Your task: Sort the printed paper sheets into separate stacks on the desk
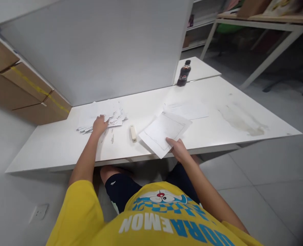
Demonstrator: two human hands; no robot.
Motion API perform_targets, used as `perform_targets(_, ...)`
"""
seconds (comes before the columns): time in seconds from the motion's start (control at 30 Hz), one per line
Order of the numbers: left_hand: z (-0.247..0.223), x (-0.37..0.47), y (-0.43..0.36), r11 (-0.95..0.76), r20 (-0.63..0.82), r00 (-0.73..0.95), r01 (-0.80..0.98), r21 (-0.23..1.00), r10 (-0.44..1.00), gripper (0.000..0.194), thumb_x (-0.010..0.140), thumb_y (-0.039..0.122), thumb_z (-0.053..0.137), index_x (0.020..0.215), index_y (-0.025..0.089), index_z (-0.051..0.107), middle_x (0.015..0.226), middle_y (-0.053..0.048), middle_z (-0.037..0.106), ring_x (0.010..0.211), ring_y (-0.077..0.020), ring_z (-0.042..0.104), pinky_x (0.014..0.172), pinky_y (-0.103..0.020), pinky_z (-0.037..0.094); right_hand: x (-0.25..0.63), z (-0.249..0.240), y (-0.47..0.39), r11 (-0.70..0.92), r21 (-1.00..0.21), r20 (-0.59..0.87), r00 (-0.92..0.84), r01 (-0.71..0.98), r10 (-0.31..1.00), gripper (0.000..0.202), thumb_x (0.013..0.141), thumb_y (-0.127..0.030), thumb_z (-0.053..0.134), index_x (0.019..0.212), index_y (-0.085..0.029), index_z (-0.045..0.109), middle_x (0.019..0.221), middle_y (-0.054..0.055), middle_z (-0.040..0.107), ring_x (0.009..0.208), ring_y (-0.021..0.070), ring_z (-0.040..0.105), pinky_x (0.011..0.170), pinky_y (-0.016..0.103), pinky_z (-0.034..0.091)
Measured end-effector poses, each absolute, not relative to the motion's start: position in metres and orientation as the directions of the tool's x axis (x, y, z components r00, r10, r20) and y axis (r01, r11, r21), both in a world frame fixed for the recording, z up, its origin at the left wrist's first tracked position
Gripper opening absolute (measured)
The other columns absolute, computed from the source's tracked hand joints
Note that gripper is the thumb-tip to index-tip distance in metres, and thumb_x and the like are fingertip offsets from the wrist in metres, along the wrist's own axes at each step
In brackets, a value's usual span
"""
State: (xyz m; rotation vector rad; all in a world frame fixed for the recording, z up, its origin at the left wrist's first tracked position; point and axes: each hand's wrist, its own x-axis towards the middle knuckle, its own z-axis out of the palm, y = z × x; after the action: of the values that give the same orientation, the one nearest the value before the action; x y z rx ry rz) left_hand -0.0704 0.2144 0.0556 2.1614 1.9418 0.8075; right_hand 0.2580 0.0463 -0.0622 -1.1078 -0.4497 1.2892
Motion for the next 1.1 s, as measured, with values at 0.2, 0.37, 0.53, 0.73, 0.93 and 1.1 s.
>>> perform_targets(0.2,0.064,-0.052,0.195,-0.103,0.203,0.044,0.953,0.286,0.978,0.047,0.096,0.035,0.039,0.122,0.002,0.061,0.127,-0.028,0.061,0.128,-0.0428,0.051,0.11,-0.061,0.033,0.252,-0.055,0.053,-0.009,-0.778,-0.317,0.381,-0.628,0.869,0.061,0.064,-0.035,0.08,0.121,-0.022,0.062,0.119,0.007,0.072,0.117,0.0272,0.063,0.101,0.043,0.052)
perform_targets(0.37,0.041,0.047,0.101,-0.386,0.298,0.278,0.826,0.412,0.913,0.05,0.091,0.029,0.046,0.135,0.008,0.056,0.145,-0.02,0.05,0.142,-0.0366,0.037,0.119,-0.055,0.023,0.214,-0.03,0.033,0.008,-0.756,-0.278,0.332,-0.655,0.901,0.06,0.069,-0.048,0.077,0.122,-0.024,0.063,0.127,0.005,0.068,0.127,0.027,0.056,0.107,0.043,0.047)
perform_targets(0.53,0.017,0.134,0.024,-0.518,0.266,0.463,0.588,0.622,0.846,0.062,0.086,0.023,0.051,0.148,0.021,0.043,0.152,-0.013,0.043,0.146,-0.0327,0.03,0.121,-0.054,0.023,0.198,-0.017,0.004,0.013,-0.692,-0.213,0.221,-0.722,0.952,0.062,0.076,-0.069,0.06,0.121,-0.026,0.067,0.125,0.005,0.069,0.128,0.0246,0.056,0.111,0.042,0.042)
perform_targets(0.73,0.023,0.129,0.019,-0.549,0.148,0.656,0.463,0.696,0.74,0.085,0.085,0.026,0.056,0.158,0.022,0.012,0.161,-0.011,0.024,0.151,-0.0283,0.016,0.123,-0.054,0.021,0.23,-0.028,-0.009,0.017,-0.677,-0.225,0.228,-0.736,0.947,0.062,0.071,-0.063,0.069,0.123,-0.029,0.066,0.134,0.004,0.063,0.133,0.0275,0.051,0.111,0.047,0.043)
perform_targets(0.93,0.018,0.125,0.018,-0.506,0.159,0.618,0.44,0.742,0.77,0.076,0.09,0.019,0.045,0.158,0.021,0.011,0.162,-0.01,0.022,0.151,-0.0248,0.016,0.125,-0.049,0.02,0.225,-0.017,-0.013,-0.03,-0.726,-0.156,0.123,-0.687,0.98,0.077,0.06,-0.045,0.085,0.13,-0.027,0.061,0.134,0.007,0.063,0.134,0.028,0.05,0.115,0.046,0.037)
perform_targets(1.1,0.014,0.113,0.016,-0.458,0.25,0.485,0.376,0.805,0.838,0.067,0.091,0.017,0.043,0.154,0.034,0.028,0.16,0.001,0.03,0.15,-0.0219,0.022,0.124,-0.045,0.023,0.224,-0.012,-0.004,0.083,-0.688,-0.248,0.341,-0.721,0.907,0.066,0.074,-0.04,0.074,0.136,-0.029,0.055,0.13,0.004,0.066,0.125,0.0257,0.058,0.108,0.046,0.046)
